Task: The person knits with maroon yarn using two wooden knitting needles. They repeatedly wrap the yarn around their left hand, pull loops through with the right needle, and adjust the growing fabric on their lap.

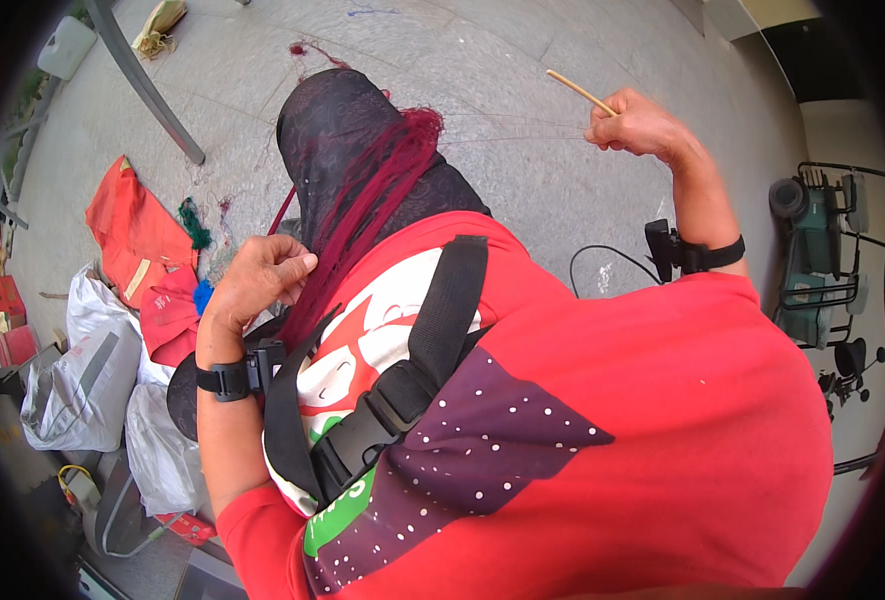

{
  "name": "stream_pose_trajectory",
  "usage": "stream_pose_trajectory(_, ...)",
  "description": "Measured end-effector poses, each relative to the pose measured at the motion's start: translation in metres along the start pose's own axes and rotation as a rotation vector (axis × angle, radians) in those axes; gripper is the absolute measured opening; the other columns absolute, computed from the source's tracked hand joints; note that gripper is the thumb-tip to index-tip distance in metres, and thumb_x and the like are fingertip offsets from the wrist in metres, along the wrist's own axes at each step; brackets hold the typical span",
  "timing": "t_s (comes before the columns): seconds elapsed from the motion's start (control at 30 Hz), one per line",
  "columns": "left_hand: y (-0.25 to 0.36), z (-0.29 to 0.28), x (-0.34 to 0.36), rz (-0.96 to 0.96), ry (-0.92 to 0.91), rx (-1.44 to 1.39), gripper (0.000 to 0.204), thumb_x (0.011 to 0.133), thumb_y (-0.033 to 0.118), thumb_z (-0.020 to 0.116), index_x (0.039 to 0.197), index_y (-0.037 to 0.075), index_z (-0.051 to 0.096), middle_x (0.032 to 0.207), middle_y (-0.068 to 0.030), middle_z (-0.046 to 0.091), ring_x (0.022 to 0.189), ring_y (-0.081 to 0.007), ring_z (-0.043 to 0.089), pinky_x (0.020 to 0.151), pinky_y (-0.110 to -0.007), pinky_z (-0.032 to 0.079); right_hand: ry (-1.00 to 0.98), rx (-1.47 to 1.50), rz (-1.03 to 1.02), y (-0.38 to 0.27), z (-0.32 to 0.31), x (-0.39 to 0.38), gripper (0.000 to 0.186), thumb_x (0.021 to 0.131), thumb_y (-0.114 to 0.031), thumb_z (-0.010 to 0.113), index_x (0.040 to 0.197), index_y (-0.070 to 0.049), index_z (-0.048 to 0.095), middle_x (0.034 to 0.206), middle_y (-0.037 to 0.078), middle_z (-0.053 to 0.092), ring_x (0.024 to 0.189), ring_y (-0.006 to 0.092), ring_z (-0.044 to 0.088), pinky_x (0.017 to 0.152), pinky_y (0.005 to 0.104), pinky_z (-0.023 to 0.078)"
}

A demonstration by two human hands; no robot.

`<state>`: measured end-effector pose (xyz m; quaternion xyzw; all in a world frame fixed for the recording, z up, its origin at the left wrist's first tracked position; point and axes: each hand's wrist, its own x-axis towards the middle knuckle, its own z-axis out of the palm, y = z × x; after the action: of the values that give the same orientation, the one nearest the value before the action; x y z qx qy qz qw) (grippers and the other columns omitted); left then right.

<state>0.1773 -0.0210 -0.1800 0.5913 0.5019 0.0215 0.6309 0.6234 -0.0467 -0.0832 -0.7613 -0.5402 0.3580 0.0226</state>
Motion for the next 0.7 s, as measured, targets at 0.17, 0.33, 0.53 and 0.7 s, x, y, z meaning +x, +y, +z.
stream_pose_trajectory(0.17, 0.002, 0.008, 0.004, 0.034, 0.019, 0.090, 0.019, 0.087, 0.018, 0.064, 0.085, -0.001, 0.062, 0.064, 0.0013, 0.054, 0.052, -0.0070, 0.049, 0.046, -0.023, 0.039, -0.222, 0.175, 0.192, 0.057, 0.035, 0.025, 0.018, 0.070, -0.020, 0.065, 0.063, -0.005, 0.059, 0.049, -0.003, 0.040, 0.041, 0.0079, 0.030, 0.038, 0.0270, 0.021)
stream_pose_trajectory(0.33, 0.004, 0.016, 0.010, 0.057, 0.049, 0.052, 0.016, 0.087, 0.016, 0.064, 0.084, 0.001, 0.063, 0.066, 0.0041, 0.054, 0.052, -0.0045, 0.046, 0.045, -0.022, 0.035, -0.437, 0.704, 0.294, 0.124, 0.073, 0.035, 0.023, 0.083, -0.018, 0.060, 0.066, -0.008, 0.048, 0.049, -0.006, 0.031, 0.038, 0.0042, 0.023, 0.036, 0.0231, 0.016)
stream_pose_trajectory(0.53, 0.011, 0.017, 0.015, 0.054, 0.009, -0.014, 0.011, 0.087, 0.010, 0.062, 0.082, 0.000, 0.062, 0.065, 0.0031, 0.055, 0.051, -0.0053, 0.049, 0.045, -0.022, 0.036, -0.328, 1.305, 0.200, 0.188, 0.076, 0.025, 0.024, 0.089, -0.017, 0.056, 0.069, -0.010, 0.045, 0.050, -0.008, 0.028, 0.038, 0.0021, 0.020, 0.034, 0.0205, 0.015)
stream_pose_trajectory(0.7, 0.012, 0.020, 0.020, 0.061, 0.023, -0.092, 0.010, 0.087, 0.008, 0.062, 0.082, 0.000, 0.062, 0.065, 0.0017, 0.056, 0.052, -0.0060, 0.050, 0.047, -0.022, 0.039, -0.211, 1.499, 0.211, 0.211, 0.076, 0.025, 0.023, 0.090, -0.019, 0.055, 0.070, -0.011, 0.047, 0.050, -0.007, 0.030, 0.037, 0.0035, 0.022, 0.035, 0.0212, 0.018)
